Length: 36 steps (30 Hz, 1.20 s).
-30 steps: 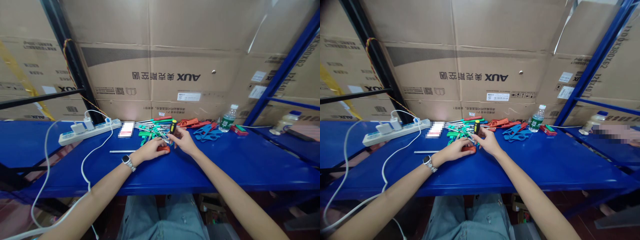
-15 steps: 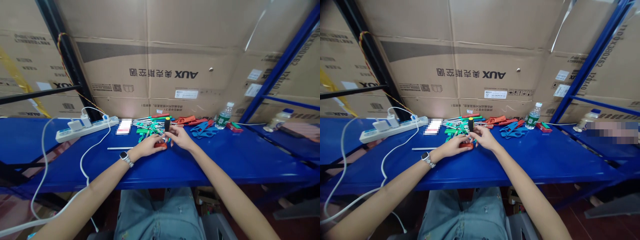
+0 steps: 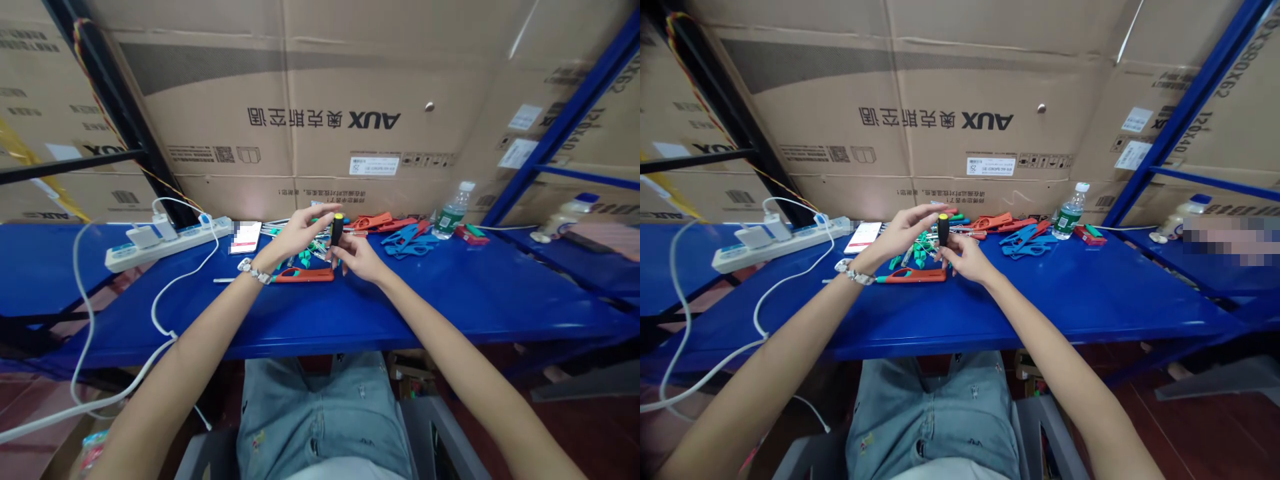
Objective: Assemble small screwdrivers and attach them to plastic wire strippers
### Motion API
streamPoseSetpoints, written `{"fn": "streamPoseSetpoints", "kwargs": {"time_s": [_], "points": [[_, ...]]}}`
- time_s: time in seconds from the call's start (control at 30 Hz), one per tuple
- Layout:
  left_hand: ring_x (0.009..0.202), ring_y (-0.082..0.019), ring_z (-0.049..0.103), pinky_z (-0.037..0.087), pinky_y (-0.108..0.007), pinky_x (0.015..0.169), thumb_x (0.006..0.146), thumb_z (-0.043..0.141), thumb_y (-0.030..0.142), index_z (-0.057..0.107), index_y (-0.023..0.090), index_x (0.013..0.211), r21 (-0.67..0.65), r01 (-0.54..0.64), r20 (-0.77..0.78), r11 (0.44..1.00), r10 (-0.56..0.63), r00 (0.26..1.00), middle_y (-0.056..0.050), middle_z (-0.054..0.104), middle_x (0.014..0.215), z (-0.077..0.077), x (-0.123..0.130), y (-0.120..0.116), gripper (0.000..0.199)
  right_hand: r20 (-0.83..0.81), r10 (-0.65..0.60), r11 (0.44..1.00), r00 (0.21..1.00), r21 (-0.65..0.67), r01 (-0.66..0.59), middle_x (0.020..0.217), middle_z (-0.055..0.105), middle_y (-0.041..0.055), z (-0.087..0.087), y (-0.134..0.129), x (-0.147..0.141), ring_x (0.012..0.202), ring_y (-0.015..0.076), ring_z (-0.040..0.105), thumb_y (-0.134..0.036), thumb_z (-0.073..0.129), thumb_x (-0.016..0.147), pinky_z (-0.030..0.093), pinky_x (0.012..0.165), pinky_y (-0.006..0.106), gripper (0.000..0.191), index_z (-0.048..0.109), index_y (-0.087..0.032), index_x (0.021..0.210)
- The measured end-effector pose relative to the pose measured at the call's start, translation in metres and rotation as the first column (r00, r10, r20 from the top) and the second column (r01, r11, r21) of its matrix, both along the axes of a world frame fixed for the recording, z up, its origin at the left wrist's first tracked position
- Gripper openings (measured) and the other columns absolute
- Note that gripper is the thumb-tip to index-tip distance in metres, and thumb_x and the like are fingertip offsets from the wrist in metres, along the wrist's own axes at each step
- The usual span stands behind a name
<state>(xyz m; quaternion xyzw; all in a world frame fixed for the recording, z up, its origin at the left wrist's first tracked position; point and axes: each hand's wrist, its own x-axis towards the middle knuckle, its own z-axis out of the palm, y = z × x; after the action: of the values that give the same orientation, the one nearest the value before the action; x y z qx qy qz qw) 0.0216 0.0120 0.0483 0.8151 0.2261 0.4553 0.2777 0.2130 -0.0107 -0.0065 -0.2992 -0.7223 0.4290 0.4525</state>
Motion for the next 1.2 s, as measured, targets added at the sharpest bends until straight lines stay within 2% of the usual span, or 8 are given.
{"fn": "streamPoseSetpoints", "kwargs": {"time_s": [0.2, 0.37, 0.47, 0.6, 0.77, 0.97, 1.1, 1.2], "points": [[0.099, -0.021, 0.072, 0.055, -0.037, 0.091, 0.097, 0.066, 0.053, 0.075, 0.017, 0.101, -0.052, 0.002, 0.173, 0.999, 0.006, 0.985, -0.01, 0.078, 0.105, -0.012, 0.018, 0.001, 0.037, 0.019, -0.042, 0.999, 0.999, 0.036, 0.041, 0.078, 0.072, 0.0032, 0.0, -0.005, -0.005, 0.058, 0.0168, 0.064, -0.054, 0.074, 0.084, 0.046, 0.039, 0.025, 0.034, 0.063, -0.023, 0.093], [0.086, -0.016, 0.067, 0.054, -0.031, 0.079, 0.086, 0.079, 0.054, 0.064, 0.018, 0.089, -0.065, -0.068, 0.372, 0.996, 0.087, 0.924, -0.005, 0.071, 0.092, -0.027, 0.029, 0.0, 0.039, -0.087, -0.236, 0.971, 0.968, 0.016, 0.238, 0.068, 0.069, -0.0015, -0.002, -0.008, -0.016, 0.052, 0.017, 0.064, -0.065, 0.085, 0.071, 0.046, 0.039, 0.027, 0.053, 0.056, -0.026, 0.094], [0.086, -0.015, 0.066, 0.052, -0.029, 0.075, 0.088, 0.078, 0.054, 0.063, 0.019, 0.089, -0.051, -0.121, 0.368, 0.991, 0.132, 0.92, -0.005, 0.069, 0.093, -0.028, 0.031, -0.001, 0.039, -0.125, -0.298, 0.954, 0.947, -0.017, 0.298, 0.056, 0.064, -0.0029, -0.002, -0.006, -0.019, 0.049, 0.0183, 0.063, -0.076, 0.085, 0.063, 0.049, 0.04, 0.03, 0.064, 0.046, -0.027, 0.074], [0.095, -0.018, 0.067, 0.054, -0.031, 0.08, 0.094, 0.068, 0.058, 0.068, 0.021, 0.103, -0.019, -0.151, 0.305, 0.988, 0.15, 0.941, -0.008, 0.072, 0.106, -0.028, 0.029, -0.007, 0.038, -0.096, -0.264, 0.964, 0.96, 0.0, 0.265, 0.053, 0.065, -0.0015, 0.001, -0.003, -0.018, 0.046, 0.0179, 0.062, -0.078, 0.083, 0.063, 0.051, 0.042, 0.031, 0.065, 0.044, -0.026, 0.068], [0.092, -0.022, 0.07, 0.059, -0.035, 0.078, 0.101, 0.051, 0.063, 0.072, 0.022, 0.114, -0.078, -0.026, 0.246, 0.997, 0.045, 0.968, -0.011, 0.076, 0.111, -0.028, 0.028, -0.014, 0.048, -0.06, -0.193, 0.981, 0.979, -0.012, 0.192, 0.062, 0.07, 0.0024, 0.005, -0.002, -0.012, 0.053, 0.0204, 0.067, -0.068, 0.085, 0.069, 0.054, 0.045, 0.032, 0.055, 0.052, -0.024, 0.069], [0.078, -0.015, 0.064, 0.051, -0.027, 0.066, 0.09, 0.073, 0.056, 0.069, 0.02, 0.092, -0.076, -0.047, 0.333, 0.996, 0.07, 0.94, -0.005, 0.069, 0.089, -0.029, 0.029, -0.006, 0.036, 0.015, -0.106, 0.993, 0.994, 0.048, 0.105, 0.081, 0.076, 0.0069, 0.001, -0.001, -0.006, 0.061, 0.0218, 0.07, -0.067, 0.076, 0.081, 0.055, 0.046, 0.033, 0.046, 0.062, -0.023, 0.082], [0.077, -0.013, 0.06, 0.049, -0.026, 0.068, 0.082, 0.084, 0.048, 0.059, 0.02, 0.081, -0.042, -0.116, 0.407, 0.992, 0.123, 0.905, 0.0, 0.059, 0.08, -0.031, 0.031, 0.0, 0.037, 0.045, -0.19, 0.975, 0.981, 0.127, 0.183, 0.071, 0.072, 0.0026, -0.006, 0.0, -0.012, 0.057, 0.0202, 0.068, -0.06, 0.076, 0.084, 0.053, 0.048, 0.031, 0.041, 0.064, -0.023, 0.095], [0.075, -0.013, 0.06, 0.049, -0.026, 0.067, 0.08, 0.086, 0.046, 0.057, 0.02, 0.081, -0.044, -0.126, 0.39, 0.991, 0.133, 0.911, 0.0, 0.061, 0.082, -0.031, 0.032, -0.001, 0.039, -0.041, -0.262, 0.96, 0.964, 0.092, 0.265, 0.062, 0.068, -0.0021, -0.009, 0.001, -0.017, 0.049, 0.0193, 0.065, -0.059, 0.082, 0.078, 0.05, 0.044, 0.03, 0.046, 0.059, -0.025, 0.099]]}}
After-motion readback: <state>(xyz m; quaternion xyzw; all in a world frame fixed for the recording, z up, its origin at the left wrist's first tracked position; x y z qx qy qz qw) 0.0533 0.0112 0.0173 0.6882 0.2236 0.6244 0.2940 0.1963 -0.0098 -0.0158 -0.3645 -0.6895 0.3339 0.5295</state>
